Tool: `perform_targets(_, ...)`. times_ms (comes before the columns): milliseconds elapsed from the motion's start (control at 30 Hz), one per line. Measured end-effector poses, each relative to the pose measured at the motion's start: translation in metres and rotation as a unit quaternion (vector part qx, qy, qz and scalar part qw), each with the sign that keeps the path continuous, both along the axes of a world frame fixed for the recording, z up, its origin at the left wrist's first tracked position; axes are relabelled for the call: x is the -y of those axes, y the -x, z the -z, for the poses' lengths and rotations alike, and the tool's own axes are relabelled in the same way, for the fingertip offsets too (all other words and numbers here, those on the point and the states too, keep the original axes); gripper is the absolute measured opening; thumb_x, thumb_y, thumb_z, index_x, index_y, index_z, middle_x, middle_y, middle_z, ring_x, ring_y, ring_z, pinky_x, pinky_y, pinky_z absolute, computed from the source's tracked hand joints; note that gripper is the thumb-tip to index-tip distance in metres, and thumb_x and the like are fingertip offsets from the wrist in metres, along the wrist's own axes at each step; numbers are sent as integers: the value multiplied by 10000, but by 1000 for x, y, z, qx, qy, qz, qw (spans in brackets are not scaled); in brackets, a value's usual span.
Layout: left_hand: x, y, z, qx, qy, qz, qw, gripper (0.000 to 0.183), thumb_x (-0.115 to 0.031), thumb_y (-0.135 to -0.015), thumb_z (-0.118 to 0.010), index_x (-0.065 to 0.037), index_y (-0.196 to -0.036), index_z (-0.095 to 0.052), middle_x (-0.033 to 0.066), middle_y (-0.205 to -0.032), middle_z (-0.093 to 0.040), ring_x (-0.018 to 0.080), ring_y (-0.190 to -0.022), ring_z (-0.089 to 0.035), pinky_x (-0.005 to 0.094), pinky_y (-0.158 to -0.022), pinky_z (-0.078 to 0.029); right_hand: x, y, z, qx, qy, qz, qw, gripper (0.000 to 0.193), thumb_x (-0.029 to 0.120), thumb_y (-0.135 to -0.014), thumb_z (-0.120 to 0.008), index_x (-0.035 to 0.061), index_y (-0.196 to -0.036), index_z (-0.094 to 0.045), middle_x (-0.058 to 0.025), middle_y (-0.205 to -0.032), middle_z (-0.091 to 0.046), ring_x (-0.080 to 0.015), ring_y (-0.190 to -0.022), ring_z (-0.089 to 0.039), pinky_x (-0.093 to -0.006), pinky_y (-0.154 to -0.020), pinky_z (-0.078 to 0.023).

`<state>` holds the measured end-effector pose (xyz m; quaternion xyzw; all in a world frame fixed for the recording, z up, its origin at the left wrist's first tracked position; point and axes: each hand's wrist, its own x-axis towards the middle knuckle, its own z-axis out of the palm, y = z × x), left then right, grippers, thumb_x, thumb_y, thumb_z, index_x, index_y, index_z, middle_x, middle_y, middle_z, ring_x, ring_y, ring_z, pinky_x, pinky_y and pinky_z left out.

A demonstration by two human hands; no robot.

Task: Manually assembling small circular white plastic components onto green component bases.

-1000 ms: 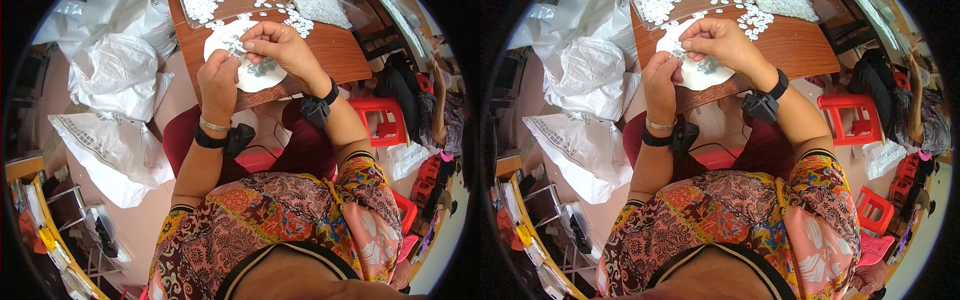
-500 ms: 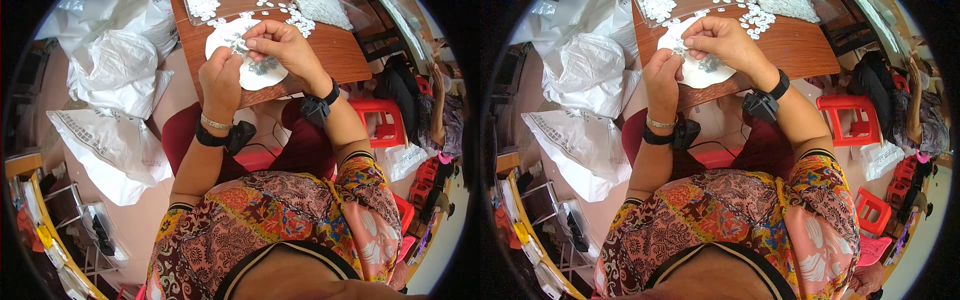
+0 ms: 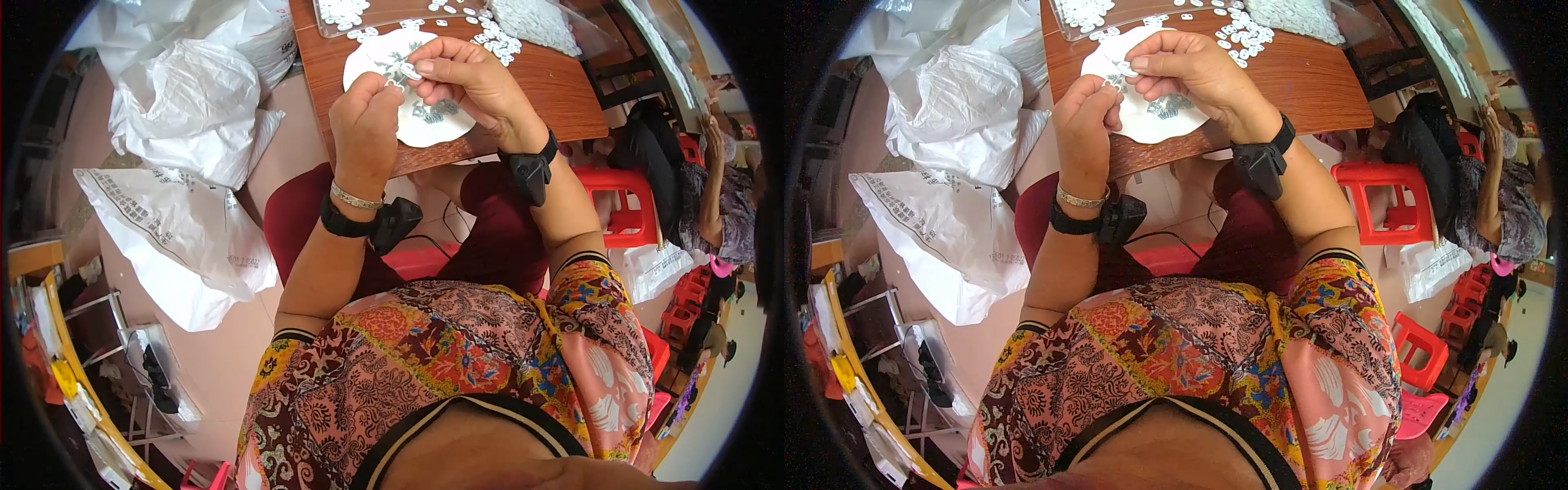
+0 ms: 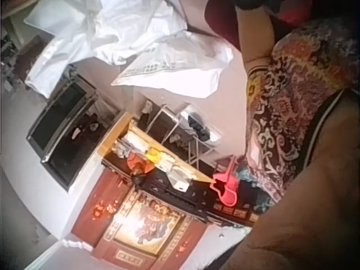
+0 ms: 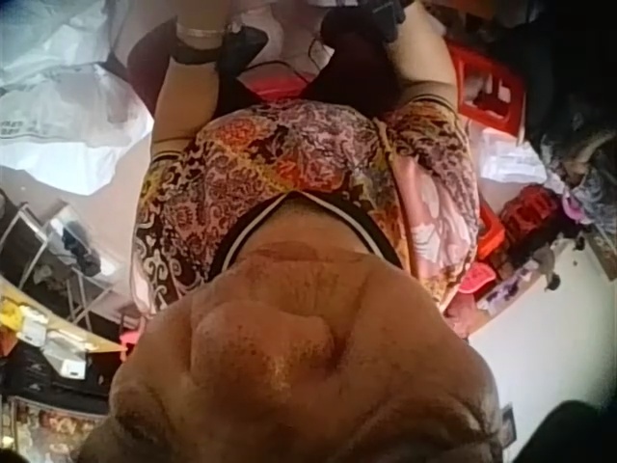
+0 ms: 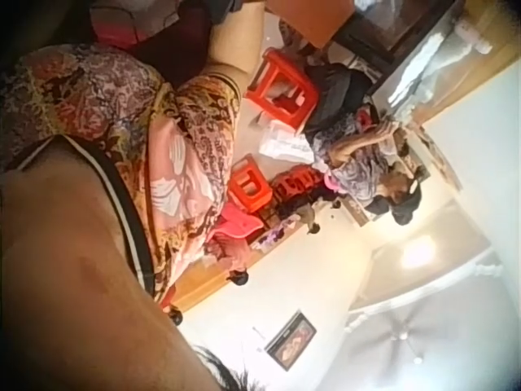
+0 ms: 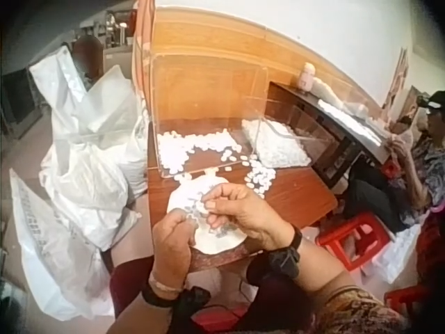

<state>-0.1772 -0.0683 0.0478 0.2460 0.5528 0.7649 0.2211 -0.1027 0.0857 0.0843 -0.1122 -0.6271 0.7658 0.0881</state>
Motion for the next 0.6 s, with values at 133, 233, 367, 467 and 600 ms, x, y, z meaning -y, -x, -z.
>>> perform_targets(133, 0, -1, 0, 10, -7, 4, 1000, 156, -108, -803, -536, 23, -720, -552, -8, -560, -453, 55, -534, -395, 247, -469, -315, -2, 1, 3, 3, 4, -10, 1000, 161, 93, -875, -620, 3, -1007, -631, -81, -842, -674, -100, -704, -658, -206, -644, -559)
perform_targets(233, 0, 0, 2, 10, 1, 8, 1000, 159, -109, -802, -539, 28, -721, -548, -10, -571, -450, 56, -552, -397, 252, -477, -319, -1, 1, 2, -3, 1, -13, 1000, 158, 93, -876, -619, 2, -1004, -630, -79, -839, -673, -102, -705, -660, -206, -644, -562)
perform_targets(367, -3, 0, 5, -6, -3, -3, 1000, 162, -106, -802, -537, 35, -722, -542, -5, -579, -463, 63, -562, -402, 260, -484, -328, 1, 0, 0, 3, -38, 3, 999, 155, 103, -874, -629, 8, -997, -633, -66, -816, -666, -98, -691, -651, -207, -646, -552)
perform_targets(467, -2, 0, 5, -7, -2, 10, 1000, 169, -116, -837, -514, -19, -699, -526, -22, -613, -459, 46, -555, -379, 203, -497, -285, 6, -1, -1, -2, -100, 24, 995, 154, 108, -870, -638, 11, -990, -635, -51, -802, -658, -91, -684, -637, -206, -655, -535)
perform_targets(600, -2, 1, 6, -23, 8, -1, 1000, 168, -112, -802, -533, 42, -738, -550, 13, -572, -474, 75, -561, -410, 272, -490, -342, 11, -3, -5, -23, -153, 36, 987, 150, 106, -871, -641, 10, -986, -636, -34, -802, -653, -82, -687, -619, -203, -667, -516)
